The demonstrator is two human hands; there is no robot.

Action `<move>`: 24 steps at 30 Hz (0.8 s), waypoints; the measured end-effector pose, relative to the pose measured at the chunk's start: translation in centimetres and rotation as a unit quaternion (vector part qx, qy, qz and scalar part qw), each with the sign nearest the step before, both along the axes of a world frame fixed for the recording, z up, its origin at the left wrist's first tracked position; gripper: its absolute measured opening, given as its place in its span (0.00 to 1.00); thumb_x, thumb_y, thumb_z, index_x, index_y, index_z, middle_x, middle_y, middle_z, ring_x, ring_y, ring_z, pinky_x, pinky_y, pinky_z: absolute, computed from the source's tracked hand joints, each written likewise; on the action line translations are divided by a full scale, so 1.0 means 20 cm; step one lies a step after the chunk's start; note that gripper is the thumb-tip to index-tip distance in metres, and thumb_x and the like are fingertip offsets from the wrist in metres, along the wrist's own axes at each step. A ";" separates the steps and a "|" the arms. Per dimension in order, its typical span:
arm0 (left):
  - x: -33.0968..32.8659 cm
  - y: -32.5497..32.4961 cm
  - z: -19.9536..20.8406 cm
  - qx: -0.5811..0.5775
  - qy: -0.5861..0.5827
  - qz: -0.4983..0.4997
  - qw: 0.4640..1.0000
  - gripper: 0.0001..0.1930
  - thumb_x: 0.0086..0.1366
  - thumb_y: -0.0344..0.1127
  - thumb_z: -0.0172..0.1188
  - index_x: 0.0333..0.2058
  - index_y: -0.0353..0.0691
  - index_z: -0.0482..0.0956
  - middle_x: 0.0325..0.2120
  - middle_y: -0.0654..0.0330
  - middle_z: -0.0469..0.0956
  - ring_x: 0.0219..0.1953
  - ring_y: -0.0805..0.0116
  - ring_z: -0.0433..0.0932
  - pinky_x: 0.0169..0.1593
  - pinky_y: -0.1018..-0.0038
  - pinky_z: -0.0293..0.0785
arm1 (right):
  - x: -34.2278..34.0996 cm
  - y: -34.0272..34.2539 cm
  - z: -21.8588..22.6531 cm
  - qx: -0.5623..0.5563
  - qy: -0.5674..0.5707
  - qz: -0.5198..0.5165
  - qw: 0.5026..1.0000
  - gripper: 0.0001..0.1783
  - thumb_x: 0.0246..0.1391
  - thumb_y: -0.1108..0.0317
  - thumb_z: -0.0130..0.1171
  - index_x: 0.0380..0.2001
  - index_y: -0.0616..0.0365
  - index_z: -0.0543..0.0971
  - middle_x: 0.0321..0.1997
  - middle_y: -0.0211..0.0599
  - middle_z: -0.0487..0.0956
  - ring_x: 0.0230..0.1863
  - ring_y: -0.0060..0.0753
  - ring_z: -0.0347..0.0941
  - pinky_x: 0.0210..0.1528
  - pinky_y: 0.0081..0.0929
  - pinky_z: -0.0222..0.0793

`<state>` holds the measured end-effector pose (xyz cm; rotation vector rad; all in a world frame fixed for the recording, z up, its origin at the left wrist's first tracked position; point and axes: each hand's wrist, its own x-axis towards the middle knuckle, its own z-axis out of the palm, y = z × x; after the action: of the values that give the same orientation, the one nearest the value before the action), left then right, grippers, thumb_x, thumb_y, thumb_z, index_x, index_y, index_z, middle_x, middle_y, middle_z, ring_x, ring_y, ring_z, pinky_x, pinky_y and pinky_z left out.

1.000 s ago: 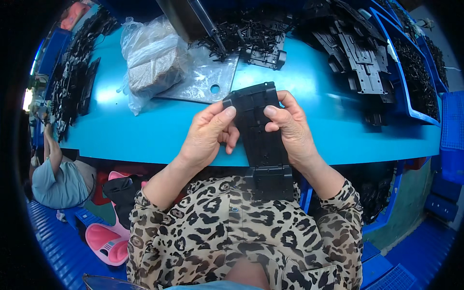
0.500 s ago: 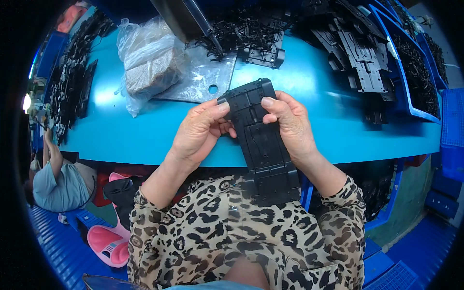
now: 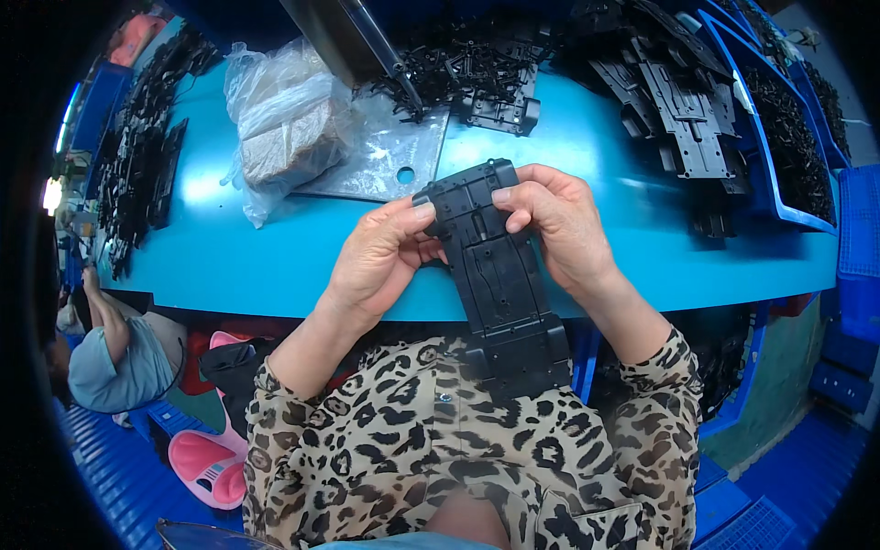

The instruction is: Assembling the chassis and components of a toy car at a factory workbench.

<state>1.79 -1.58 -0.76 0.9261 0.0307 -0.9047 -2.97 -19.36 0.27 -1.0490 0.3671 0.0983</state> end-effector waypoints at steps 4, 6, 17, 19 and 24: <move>0.00 0.01 0.00 0.005 0.023 0.001 1.000 0.11 0.55 0.36 0.51 0.33 0.34 0.71 0.27 0.61 0.74 0.26 0.75 0.70 0.33 0.79 0.67 | 0.01 0.00 -0.02 0.023 0.014 0.001 1.000 0.05 0.40 0.75 0.54 0.25 0.63 0.72 0.21 0.26 0.72 0.18 0.08 0.63 0.24 0.05 0.59; 0.00 0.01 0.01 0.005 0.032 0.002 0.999 0.11 0.55 0.36 0.52 0.33 0.34 0.71 0.26 0.61 0.74 0.26 0.75 0.70 0.33 0.78 0.67 | 0.02 -0.01 -0.02 0.044 0.018 -0.001 0.999 0.04 0.40 0.75 0.54 0.24 0.63 0.71 0.21 0.25 0.72 0.18 0.08 0.62 0.24 0.04 0.59; 0.02 0.04 0.08 0.018 0.047 0.022 0.998 0.09 0.55 0.35 0.51 0.32 0.35 0.71 0.27 0.61 0.74 0.29 0.73 0.72 0.36 0.76 0.68 | 0.07 -0.01 0.00 0.046 0.051 0.039 0.997 0.07 0.39 0.74 0.55 0.14 0.54 0.69 0.14 0.18 0.66 0.16 0.08 0.59 0.22 0.06 0.53; 0.03 0.05 0.08 0.020 0.037 0.021 0.999 0.09 0.55 0.35 0.51 0.31 0.35 0.71 0.27 0.61 0.74 0.28 0.73 0.72 0.36 0.76 0.68 | 0.08 0.00 0.01 0.040 0.043 0.041 0.997 0.08 0.39 0.73 0.55 0.13 0.53 0.68 0.14 0.18 0.66 0.16 0.08 0.59 0.23 0.07 0.53; 0.06 0.08 0.12 0.028 0.017 0.023 0.999 0.08 0.55 0.35 0.51 0.30 0.36 0.72 0.26 0.61 0.75 0.27 0.73 0.73 0.35 0.76 0.68 | 0.10 0.03 0.04 0.023 0.019 0.050 0.998 0.09 0.39 0.73 0.55 0.11 0.52 0.68 0.13 0.18 0.66 0.17 0.09 0.58 0.24 0.08 0.52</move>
<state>2.91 0.06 1.55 0.9593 0.1068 -0.8805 -0.89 -18.83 1.02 -1.0204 0.3451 0.2151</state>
